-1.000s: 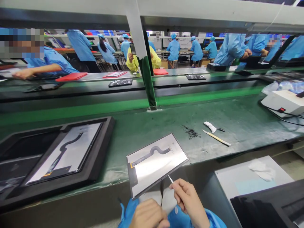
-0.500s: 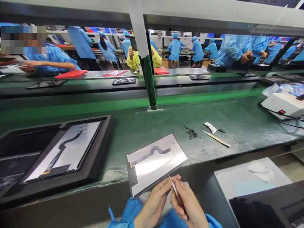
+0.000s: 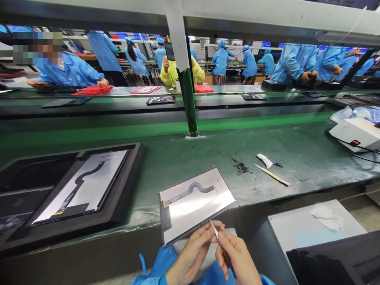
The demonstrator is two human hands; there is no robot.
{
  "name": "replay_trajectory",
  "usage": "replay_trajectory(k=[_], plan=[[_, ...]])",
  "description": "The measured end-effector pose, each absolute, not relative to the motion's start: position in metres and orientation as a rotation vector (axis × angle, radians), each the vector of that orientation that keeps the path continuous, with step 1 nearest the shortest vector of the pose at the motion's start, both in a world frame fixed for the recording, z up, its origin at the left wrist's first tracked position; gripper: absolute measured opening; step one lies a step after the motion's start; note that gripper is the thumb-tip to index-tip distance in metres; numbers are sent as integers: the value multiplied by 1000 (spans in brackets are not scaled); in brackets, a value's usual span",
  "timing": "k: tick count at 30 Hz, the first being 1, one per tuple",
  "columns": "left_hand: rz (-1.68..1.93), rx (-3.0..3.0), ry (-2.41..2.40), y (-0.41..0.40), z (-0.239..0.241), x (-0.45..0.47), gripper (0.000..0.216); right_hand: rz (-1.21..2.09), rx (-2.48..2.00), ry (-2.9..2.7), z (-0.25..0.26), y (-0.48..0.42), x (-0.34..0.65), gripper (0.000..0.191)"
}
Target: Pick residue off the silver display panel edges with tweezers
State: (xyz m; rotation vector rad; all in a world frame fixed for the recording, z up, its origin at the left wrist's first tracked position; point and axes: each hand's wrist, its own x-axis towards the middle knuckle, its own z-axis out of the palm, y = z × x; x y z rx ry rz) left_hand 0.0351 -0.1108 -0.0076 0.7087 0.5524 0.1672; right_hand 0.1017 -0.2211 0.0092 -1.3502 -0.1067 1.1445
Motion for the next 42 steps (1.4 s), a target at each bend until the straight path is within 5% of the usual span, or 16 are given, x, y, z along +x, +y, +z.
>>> replay_trajectory(k=[42], plan=[[121,619,571,-107,-15,36,46,1123,-1359,-200,-12,-225,92,60]])
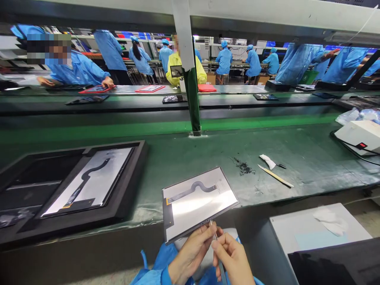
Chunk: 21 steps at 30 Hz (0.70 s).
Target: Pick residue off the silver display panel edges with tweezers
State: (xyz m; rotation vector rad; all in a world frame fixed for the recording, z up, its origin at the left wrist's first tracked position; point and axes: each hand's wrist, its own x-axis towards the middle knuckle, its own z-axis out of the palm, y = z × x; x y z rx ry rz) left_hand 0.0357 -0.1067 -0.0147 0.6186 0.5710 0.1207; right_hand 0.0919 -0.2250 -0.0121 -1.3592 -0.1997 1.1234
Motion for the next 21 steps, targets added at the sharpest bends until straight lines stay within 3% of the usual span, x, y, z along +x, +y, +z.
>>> replay_trajectory(k=[8,21], plan=[[90,627,544,-100,-11,27,49,1232,-1158,-23,-8,-219,88,64],[87,618,557,-101,-10,29,48,1183,-1195,-51,-13,-223,91,60]])
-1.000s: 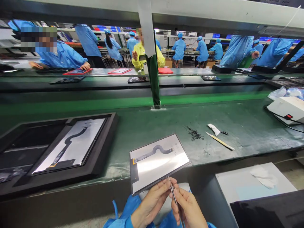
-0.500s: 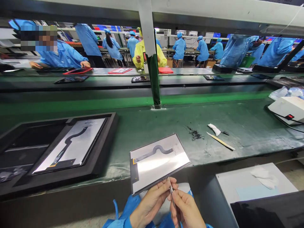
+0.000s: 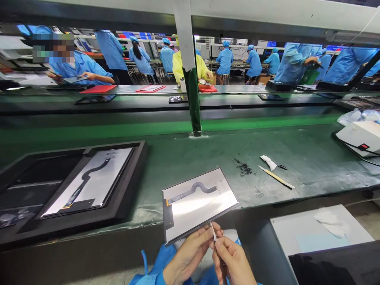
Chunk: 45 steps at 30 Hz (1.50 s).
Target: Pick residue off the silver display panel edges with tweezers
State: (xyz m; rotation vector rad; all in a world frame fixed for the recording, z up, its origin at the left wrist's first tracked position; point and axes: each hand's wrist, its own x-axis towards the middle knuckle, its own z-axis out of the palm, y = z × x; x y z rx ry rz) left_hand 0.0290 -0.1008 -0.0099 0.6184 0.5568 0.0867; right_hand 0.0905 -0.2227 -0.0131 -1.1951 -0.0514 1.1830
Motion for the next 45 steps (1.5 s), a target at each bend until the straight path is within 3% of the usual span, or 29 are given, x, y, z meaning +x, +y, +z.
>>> replay_trajectory(k=[6,13,21,29,35,45], plan=[[140,631,569,-102,-10,29,46,1299,-1124,18,-7,-223,96,61],[192,626,625,-112,-15,38,48,1154,-1254,-183,-15,-229,103,59],[157,652,576,-104,-4,29,51,1410,-1037,-76,-18,-223,104,62],[207,678,648,-111,-12,35,47,1234,-1262,-229,-44,-229,107,63],[156,690,603,-107,-5,30,51,1363,-1136,-164,-25,-226,109,63],[176,724,619,-109,-9,35,49,1277,-1228,-170,-18,-225,111,63]])
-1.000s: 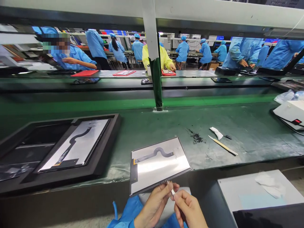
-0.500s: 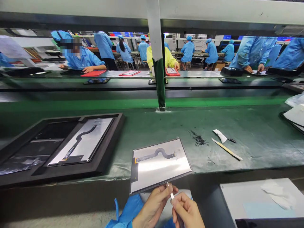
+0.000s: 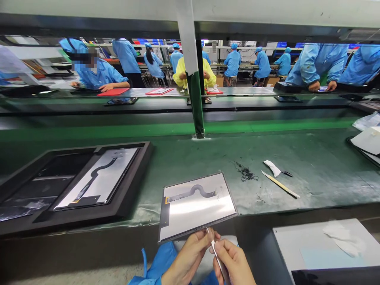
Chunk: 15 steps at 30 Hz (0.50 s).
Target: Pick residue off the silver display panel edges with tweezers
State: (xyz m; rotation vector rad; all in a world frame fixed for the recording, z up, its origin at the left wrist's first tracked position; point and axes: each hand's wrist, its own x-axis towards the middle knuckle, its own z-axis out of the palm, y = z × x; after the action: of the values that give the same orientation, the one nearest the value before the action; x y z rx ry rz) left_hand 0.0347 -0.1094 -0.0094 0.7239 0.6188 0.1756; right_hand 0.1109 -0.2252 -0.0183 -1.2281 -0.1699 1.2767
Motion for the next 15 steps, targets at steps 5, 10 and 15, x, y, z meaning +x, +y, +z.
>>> replay_trajectory(k=[5,10,15], plan=[[168,708,607,-107,-7,30,54,1350,-1146,-99,-17,-220,106,66],[208,712,648,-110,-13,33,47,1225,-1272,-211,-20,-226,103,63],[207,707,617,-111,-17,32,49,1249,-1257,-183,-23,-231,109,59]])
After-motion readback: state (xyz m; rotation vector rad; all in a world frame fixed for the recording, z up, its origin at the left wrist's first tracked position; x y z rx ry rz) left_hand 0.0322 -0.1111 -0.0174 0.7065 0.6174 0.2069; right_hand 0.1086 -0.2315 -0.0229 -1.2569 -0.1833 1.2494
